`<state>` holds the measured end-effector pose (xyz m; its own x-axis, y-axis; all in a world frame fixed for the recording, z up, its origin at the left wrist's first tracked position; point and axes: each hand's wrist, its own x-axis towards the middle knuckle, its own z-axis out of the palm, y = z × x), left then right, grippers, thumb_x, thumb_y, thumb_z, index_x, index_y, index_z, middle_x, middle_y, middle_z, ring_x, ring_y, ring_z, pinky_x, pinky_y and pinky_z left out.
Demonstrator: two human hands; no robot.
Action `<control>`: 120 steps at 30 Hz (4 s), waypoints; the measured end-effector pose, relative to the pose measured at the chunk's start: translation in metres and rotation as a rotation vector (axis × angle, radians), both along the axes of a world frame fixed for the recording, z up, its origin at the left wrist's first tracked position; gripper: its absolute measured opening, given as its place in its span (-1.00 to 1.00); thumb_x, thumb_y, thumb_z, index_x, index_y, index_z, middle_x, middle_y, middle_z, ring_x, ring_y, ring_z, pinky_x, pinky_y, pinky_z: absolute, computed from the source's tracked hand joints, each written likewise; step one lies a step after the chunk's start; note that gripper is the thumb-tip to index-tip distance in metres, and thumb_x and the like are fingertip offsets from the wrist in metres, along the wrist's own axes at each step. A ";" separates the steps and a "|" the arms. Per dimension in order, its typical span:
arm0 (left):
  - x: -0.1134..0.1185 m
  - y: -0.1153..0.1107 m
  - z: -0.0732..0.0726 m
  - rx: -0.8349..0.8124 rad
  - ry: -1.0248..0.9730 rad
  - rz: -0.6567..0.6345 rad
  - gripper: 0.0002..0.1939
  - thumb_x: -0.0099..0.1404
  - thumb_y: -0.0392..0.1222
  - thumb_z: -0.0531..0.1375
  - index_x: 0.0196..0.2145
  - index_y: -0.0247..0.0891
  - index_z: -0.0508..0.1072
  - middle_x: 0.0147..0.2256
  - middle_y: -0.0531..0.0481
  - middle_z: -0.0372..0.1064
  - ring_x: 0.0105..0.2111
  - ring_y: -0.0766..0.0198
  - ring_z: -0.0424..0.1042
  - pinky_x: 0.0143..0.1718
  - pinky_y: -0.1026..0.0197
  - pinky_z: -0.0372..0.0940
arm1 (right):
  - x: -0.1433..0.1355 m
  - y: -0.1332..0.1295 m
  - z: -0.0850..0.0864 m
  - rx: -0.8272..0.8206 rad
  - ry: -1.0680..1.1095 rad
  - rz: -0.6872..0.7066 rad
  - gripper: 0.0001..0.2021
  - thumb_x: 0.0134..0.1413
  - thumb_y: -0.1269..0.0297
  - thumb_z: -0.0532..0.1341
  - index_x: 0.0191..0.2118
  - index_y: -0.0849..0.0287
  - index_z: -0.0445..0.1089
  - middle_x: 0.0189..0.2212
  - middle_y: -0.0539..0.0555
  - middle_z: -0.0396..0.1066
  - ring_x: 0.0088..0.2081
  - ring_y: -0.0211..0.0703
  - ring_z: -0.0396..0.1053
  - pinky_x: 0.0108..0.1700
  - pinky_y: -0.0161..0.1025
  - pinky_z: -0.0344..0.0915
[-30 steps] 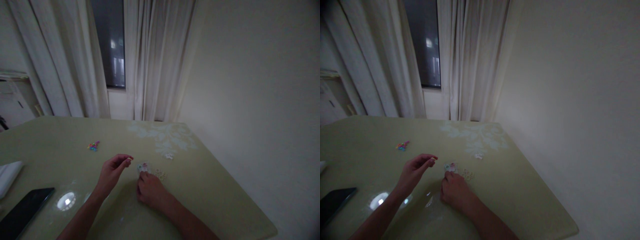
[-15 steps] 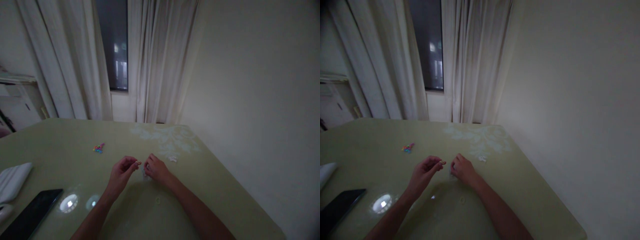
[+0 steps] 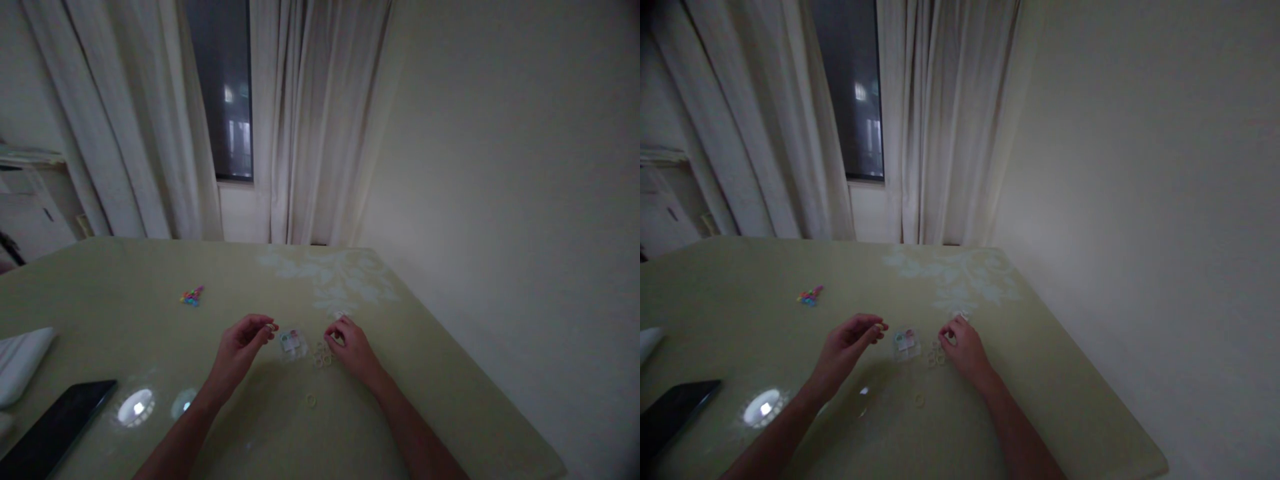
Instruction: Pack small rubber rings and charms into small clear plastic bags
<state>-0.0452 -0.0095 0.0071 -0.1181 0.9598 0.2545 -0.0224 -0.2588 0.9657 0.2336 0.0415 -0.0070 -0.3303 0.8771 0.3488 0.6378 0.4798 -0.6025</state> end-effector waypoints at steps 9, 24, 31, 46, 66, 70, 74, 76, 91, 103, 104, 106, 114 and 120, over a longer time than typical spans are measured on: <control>0.012 -0.010 -0.008 0.010 0.088 -0.122 -0.76 0.21 -0.03 0.40 -0.39 -0.25 0.52 -0.45 -0.02 0.57 -0.47 0.29 0.51 -0.40 0.29 0.42 | 0.018 0.003 0.009 -0.162 -0.133 0.057 -0.90 0.08 0.54 0.34 -0.33 0.21 0.57 -0.38 0.04 0.48 -0.34 -0.22 0.39 -0.26 -0.32 0.21; 0.024 -0.020 -0.002 0.010 0.108 -0.143 -0.67 0.23 0.00 0.39 -0.46 -0.23 0.39 -0.54 0.05 0.47 -0.55 0.33 0.44 -0.50 0.35 0.33 | 0.016 0.000 0.007 -0.159 -0.142 0.074 -0.95 0.05 0.45 0.41 -0.33 0.18 0.60 -0.41 0.00 0.44 -0.37 -0.25 0.35 -0.27 -0.33 0.18; 0.026 -0.018 0.001 -0.027 0.080 -0.200 -0.70 0.27 0.07 0.34 -0.28 -0.24 0.57 -0.43 -0.06 0.61 -0.46 0.22 0.56 -0.40 0.24 0.44 | 0.022 0.000 0.002 -0.173 -0.219 0.073 -0.93 0.01 0.47 0.37 -0.39 0.17 0.59 -0.46 0.01 0.45 -0.40 -0.22 0.34 -0.32 -0.32 0.16; 0.021 -0.015 -0.013 -0.054 0.297 -0.084 -0.68 0.12 -0.02 0.41 -0.60 -0.23 0.46 -0.64 0.08 0.40 -0.60 0.32 0.35 -0.53 0.35 0.21 | 0.021 0.000 0.003 -0.226 -0.019 0.030 -0.94 0.15 0.43 0.24 -0.36 0.21 0.42 -0.47 -0.04 0.34 -0.42 -0.27 0.26 -0.36 -0.36 0.09; 0.033 -0.018 -0.013 -0.063 0.161 -0.234 -0.80 0.19 -0.01 0.38 -0.30 -0.16 0.71 -0.36 -0.11 0.67 -0.34 0.11 0.63 -0.25 0.19 0.50 | -0.009 -0.011 -0.001 -0.249 0.270 0.142 -0.90 0.23 0.28 0.22 -0.29 0.19 0.38 -0.46 -0.06 0.25 -0.42 -0.26 0.19 -0.36 -0.33 0.12; 0.036 -0.019 -0.016 -0.100 0.145 -0.255 -0.84 0.16 -0.06 0.40 -0.37 -0.19 0.68 -0.43 -0.07 0.64 -0.40 0.13 0.61 -0.33 0.22 0.48 | -0.029 -0.029 0.004 -0.369 0.386 0.285 -0.76 0.24 0.10 0.26 -0.27 0.19 0.39 -0.46 -0.08 0.23 -0.42 -0.27 0.15 -0.38 -0.33 0.10; 0.037 -0.018 -0.022 -0.120 0.100 -0.276 -0.74 0.17 -0.06 0.41 -0.19 -0.19 0.66 -0.33 -0.09 0.67 -0.32 0.08 0.64 -0.24 0.15 0.51 | -0.039 -0.041 0.008 -0.426 0.411 0.343 -0.72 0.25 0.04 0.26 -0.27 0.18 0.39 -0.46 -0.08 0.21 -0.43 -0.28 0.12 -0.38 -0.33 0.07; 0.036 -0.018 -0.024 -0.118 0.096 -0.289 -0.68 0.18 -0.05 0.41 -0.12 -0.18 0.66 -0.26 -0.11 0.68 -0.27 0.06 0.65 -0.18 0.11 0.52 | -0.039 -0.043 0.008 -0.439 0.426 0.351 -0.70 0.25 0.01 0.26 -0.28 0.18 0.38 -0.47 -0.09 0.19 -0.43 -0.28 0.10 -0.38 -0.33 0.06; 0.030 -0.017 -0.013 0.035 0.264 -0.144 -0.82 0.26 -0.03 0.36 -0.34 -0.18 0.65 -0.36 -0.05 0.61 -0.33 0.16 0.58 -0.27 0.25 0.45 | -0.023 -0.031 0.005 -0.337 0.177 0.341 -0.92 0.08 0.32 0.33 -0.30 0.19 0.57 -0.49 -0.06 0.34 -0.45 -0.28 0.23 -0.39 -0.36 0.13; 0.028 -0.012 -0.021 0.007 0.202 -0.116 -0.82 0.21 -0.05 0.37 -0.35 -0.21 0.59 -0.42 0.02 0.57 -0.40 0.23 0.55 -0.32 0.28 0.44 | -0.025 -0.043 0.016 -0.406 -0.298 0.512 -0.77 -0.04 0.30 0.37 -0.19 0.15 0.64 -0.42 -0.03 0.50 -0.42 -0.27 0.36 -0.35 -0.39 0.21; 0.028 -0.012 -0.021 0.005 0.195 -0.116 -0.82 0.22 -0.05 0.37 -0.36 -0.21 0.58 -0.43 0.03 0.57 -0.40 0.24 0.54 -0.32 0.28 0.43 | -0.024 -0.042 0.017 -0.416 -0.301 0.518 -0.77 -0.05 0.28 0.39 -0.19 0.15 0.64 -0.43 -0.04 0.49 -0.43 -0.27 0.36 -0.36 -0.39 0.20; 0.027 -0.013 -0.021 0.005 0.181 -0.116 -0.82 0.22 -0.05 0.37 -0.36 -0.21 0.57 -0.44 0.04 0.56 -0.41 0.24 0.53 -0.33 0.28 0.43 | -0.022 -0.042 0.017 -0.433 -0.323 0.526 -0.78 -0.06 0.26 0.40 -0.22 0.13 0.64 -0.46 -0.06 0.48 -0.45 -0.28 0.35 -0.39 -0.39 0.17; 0.024 -0.014 -0.019 -0.001 0.273 -0.157 -0.82 0.25 -0.05 0.35 -0.35 -0.21 0.62 -0.39 -0.02 0.60 -0.36 0.20 0.55 -0.28 0.27 0.42 | -0.028 -0.049 0.013 -0.358 -0.379 0.494 -0.88 -0.12 0.32 0.38 -0.37 0.16 0.60 -0.49 -0.03 0.46 -0.46 -0.24 0.30 -0.38 -0.33 0.11; 0.026 -0.018 -0.016 0.000 0.313 -0.356 -0.86 0.26 -0.15 0.30 -0.33 -0.20 0.67 -0.36 -0.05 0.63 -0.32 0.18 0.58 -0.23 0.26 0.41 | -0.026 -0.038 0.013 -0.438 0.185 0.348 -0.92 -0.03 0.38 0.29 -0.34 0.21 0.51 -0.53 -0.10 0.27 -0.48 -0.32 0.14 -0.44 -0.37 0.05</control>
